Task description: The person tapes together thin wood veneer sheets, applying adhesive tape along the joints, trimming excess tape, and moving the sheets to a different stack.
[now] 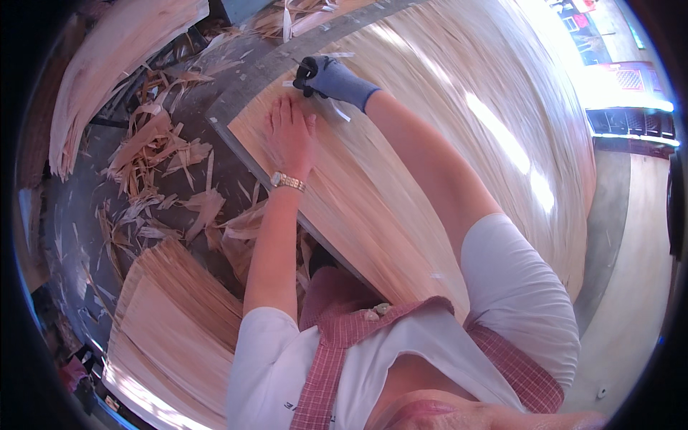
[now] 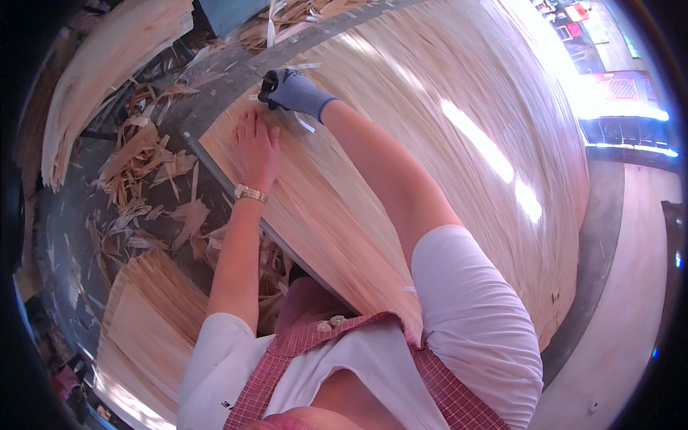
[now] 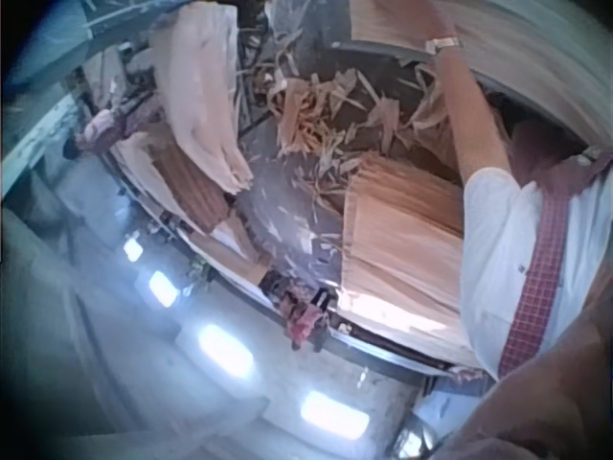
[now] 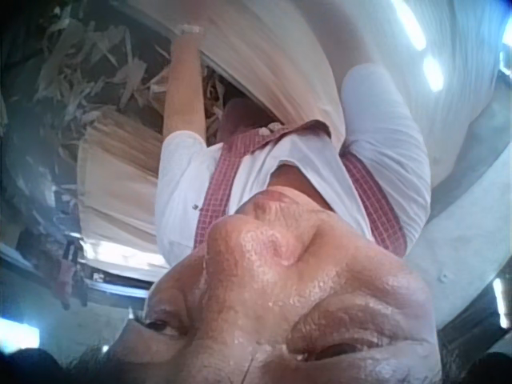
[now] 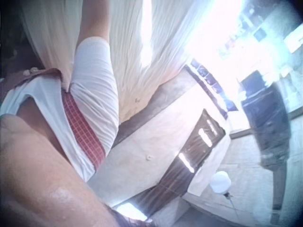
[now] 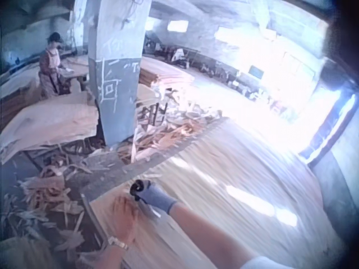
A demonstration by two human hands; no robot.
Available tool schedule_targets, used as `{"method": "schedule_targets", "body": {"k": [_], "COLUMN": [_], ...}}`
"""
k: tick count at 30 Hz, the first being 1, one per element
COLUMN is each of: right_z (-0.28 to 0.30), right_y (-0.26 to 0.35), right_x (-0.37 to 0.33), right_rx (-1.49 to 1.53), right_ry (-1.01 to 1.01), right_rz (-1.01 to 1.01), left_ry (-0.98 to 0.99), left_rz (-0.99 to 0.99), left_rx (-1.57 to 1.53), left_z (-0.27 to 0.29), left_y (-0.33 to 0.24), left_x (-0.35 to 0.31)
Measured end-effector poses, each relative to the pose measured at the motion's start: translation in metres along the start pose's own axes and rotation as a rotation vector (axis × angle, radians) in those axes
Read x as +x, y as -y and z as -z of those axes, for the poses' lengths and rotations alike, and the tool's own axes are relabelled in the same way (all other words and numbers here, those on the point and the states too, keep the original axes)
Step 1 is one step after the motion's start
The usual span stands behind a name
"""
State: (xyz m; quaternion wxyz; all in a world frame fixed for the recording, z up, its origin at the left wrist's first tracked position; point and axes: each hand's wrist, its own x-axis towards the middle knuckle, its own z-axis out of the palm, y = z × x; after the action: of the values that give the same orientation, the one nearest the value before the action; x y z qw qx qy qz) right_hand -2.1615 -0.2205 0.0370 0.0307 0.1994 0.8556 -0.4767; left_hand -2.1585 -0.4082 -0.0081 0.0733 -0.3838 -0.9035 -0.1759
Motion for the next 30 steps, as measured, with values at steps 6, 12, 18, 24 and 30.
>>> {"method": "schedule_targets", "body": {"k": [6, 12, 18, 24, 30], "right_z": [0.003, 0.008, 0.000, -0.010, -0.054], "right_y": [0.010, 0.005, 0.011, -0.037, -0.064], "right_x": [0.013, -0.060, -0.180, -0.213, -0.272], "right_rx": [-0.695, 0.011, 0.099, -0.488, -0.515], "right_ry": [-0.131, -0.147, 0.123, -0.041, -0.320], "right_rz": [-0.050, -0.191, -0.350, -0.327, -0.080], "left_ry": [0.059, 0.050, -0.014, 0.158, 0.155], "left_rz": [-0.007, -0.067, -0.066, -0.185, -0.307], "left_rx": [0.065, 0.194, -0.241, -0.241, 0.042], "left_z": [0.025, 0.020, 0.030, 0.051, 0.023], "left_y": [-0.002, -0.003, 0.004, -0.105, -0.110], "left_x": [0.027, 0.036, 0.014, -0.131, -0.140]}}
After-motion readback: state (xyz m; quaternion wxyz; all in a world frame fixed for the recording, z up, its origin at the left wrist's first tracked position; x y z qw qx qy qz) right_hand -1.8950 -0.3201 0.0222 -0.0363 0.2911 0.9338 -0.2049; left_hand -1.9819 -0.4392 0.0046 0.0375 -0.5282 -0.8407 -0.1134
